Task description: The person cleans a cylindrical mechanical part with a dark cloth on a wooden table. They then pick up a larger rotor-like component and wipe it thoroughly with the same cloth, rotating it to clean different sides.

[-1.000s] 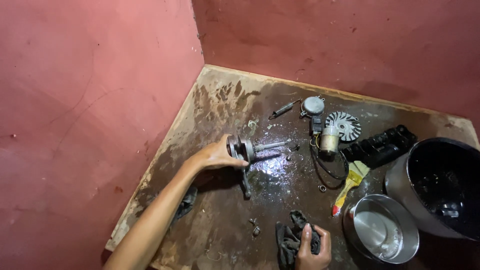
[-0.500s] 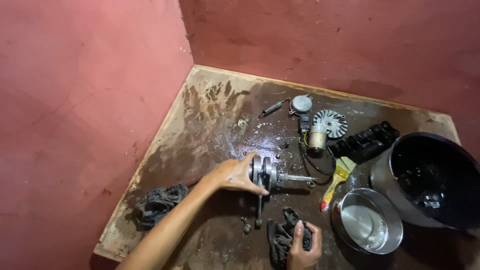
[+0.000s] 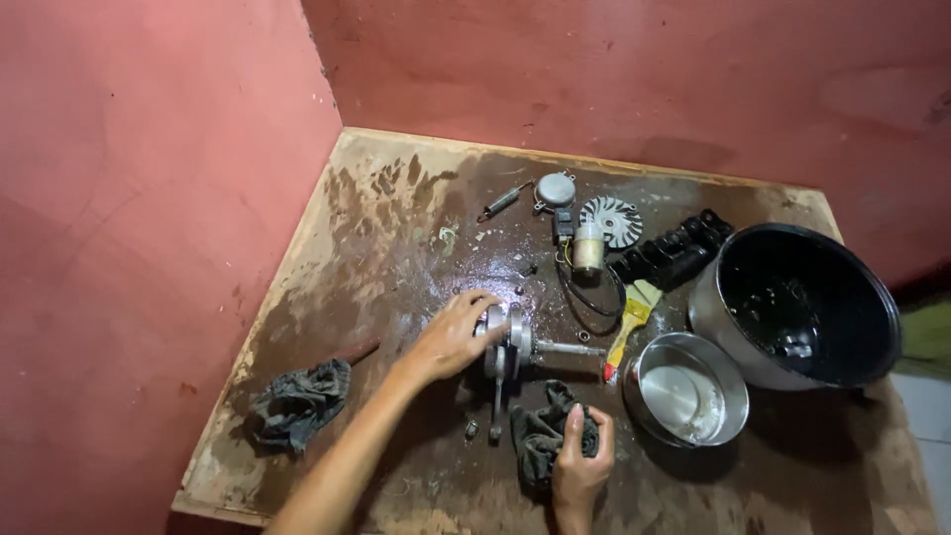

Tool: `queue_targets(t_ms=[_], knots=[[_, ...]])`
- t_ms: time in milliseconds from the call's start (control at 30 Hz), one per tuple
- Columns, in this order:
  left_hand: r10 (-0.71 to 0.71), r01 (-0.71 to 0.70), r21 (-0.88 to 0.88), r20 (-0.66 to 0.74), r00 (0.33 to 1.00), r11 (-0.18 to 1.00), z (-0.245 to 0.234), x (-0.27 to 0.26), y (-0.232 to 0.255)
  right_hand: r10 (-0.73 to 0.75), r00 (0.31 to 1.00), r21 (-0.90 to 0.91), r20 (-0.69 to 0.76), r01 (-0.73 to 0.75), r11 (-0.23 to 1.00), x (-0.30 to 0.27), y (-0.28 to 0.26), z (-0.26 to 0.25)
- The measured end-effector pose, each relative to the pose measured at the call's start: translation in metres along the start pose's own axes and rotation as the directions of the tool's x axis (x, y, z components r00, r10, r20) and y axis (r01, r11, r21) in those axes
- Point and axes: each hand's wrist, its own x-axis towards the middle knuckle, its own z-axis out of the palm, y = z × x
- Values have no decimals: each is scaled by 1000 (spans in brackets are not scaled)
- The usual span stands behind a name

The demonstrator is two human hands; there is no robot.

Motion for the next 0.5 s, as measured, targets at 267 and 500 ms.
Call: queue_targets(t_ms=[267, 500], knots=[[-299, 281, -114, -192, 935, 953, 24, 1, 42, 134, 988, 238, -81, -112, 965, 7, 44, -6], [82, -16, 156, -427, 900, 988, 33, -14, 24, 365, 921, 400, 134, -387, 831, 42, 5, -14]])
